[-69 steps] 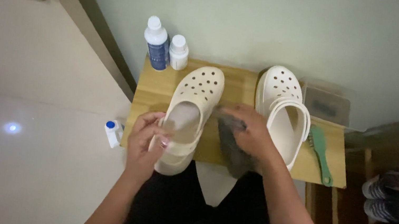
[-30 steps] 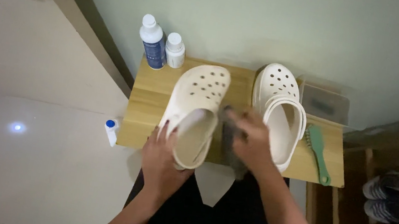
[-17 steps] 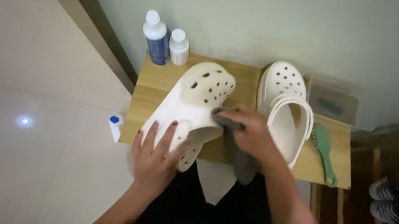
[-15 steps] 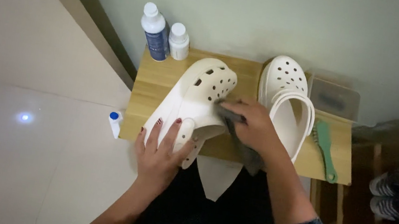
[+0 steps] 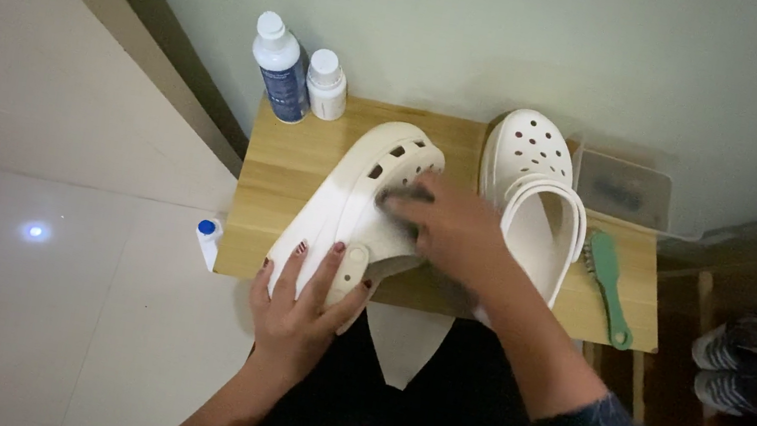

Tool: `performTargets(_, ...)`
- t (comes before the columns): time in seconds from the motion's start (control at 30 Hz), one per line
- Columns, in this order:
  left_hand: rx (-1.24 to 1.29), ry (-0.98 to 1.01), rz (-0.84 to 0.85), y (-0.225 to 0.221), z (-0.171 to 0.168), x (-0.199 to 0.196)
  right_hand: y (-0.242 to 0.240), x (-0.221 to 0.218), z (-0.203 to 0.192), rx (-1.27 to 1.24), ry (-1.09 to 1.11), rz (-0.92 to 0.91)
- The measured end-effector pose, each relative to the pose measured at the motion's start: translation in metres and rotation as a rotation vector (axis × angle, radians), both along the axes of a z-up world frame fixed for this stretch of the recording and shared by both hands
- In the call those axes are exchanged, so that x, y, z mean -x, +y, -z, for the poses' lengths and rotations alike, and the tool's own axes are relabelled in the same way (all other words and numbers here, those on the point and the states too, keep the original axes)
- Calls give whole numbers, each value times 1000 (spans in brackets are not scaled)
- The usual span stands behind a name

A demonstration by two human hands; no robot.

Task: A person is cleaning a pair of white clogs by wiping them thoroughly with a grey cloth at a polishing station.

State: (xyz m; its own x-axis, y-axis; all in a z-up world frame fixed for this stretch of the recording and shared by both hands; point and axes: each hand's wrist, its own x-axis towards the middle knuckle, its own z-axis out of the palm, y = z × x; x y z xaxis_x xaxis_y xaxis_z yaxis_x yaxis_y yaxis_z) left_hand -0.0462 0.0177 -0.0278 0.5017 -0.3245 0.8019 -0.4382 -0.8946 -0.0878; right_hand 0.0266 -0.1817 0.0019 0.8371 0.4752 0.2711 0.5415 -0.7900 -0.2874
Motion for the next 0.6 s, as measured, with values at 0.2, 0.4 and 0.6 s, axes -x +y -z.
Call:
performTargets(0.2, -50, 77, 38, 5, 14, 8, -7, -40, 1, 14, 303, 320)
performTargets(0.4, -61, 33, 76, 0, 14, 10, -4, -30, -3, 77, 361, 249)
performTargets(0.6, -57, -12, 52, -3, 15, 11, 7, -8, -10, 141, 206, 151)
